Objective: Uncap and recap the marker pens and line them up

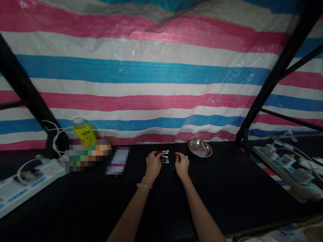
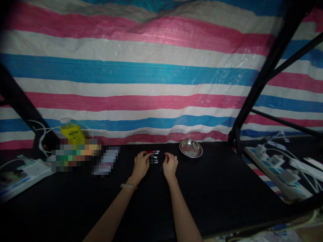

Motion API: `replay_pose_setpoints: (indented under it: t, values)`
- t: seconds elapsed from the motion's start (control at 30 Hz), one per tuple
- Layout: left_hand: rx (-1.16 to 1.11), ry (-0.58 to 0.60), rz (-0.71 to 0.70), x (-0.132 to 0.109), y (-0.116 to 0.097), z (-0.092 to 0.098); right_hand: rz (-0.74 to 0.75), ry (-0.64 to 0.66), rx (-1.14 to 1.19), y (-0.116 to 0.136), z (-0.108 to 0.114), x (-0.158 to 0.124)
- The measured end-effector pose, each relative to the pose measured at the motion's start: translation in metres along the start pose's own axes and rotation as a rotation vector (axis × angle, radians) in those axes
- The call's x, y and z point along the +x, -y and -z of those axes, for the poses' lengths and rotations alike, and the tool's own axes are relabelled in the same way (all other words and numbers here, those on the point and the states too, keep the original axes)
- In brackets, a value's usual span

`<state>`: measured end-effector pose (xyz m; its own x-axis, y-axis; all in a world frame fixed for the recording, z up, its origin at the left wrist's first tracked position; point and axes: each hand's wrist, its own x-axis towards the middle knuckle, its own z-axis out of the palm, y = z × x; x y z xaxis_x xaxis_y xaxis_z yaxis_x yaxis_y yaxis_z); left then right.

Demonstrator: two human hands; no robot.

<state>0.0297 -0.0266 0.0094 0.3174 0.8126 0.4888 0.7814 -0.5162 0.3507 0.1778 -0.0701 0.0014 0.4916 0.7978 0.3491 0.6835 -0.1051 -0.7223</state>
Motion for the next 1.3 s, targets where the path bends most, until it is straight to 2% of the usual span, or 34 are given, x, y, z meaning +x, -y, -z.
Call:
replay_pose_setpoints:
  t: [0.27, 0.47, 0.8, 1.03, 1.3]
  values:
    - [-0.006, 0.032, 0.013, -0.001, 0.000, 0.000, -0.031, 0.108, -0.191, 0.008, 0.004, -0.003]
    - [-0.007, -0.003, 0.015, 0.000, -0.002, 0.001, -0.049, 0.077, -0.267, 0.013, 0.002, -0.007]
    - [0.028, -0.005, 0.005, -0.001, -0.004, 0.003, 0.038, 0.124, -0.454, 0.013, -0.006, -0.012]
    - [0.096, 0.009, 0.003, -0.001, 0.000, -0.001, 0.045, 0.116, -0.475, 0.006, -0.006, -0.007]
    - [0.082, 0.031, 0.023, 0.000, 0.001, -0.002, 0.071, 0.134, -0.523, 0.011, -0.007, -0.004]
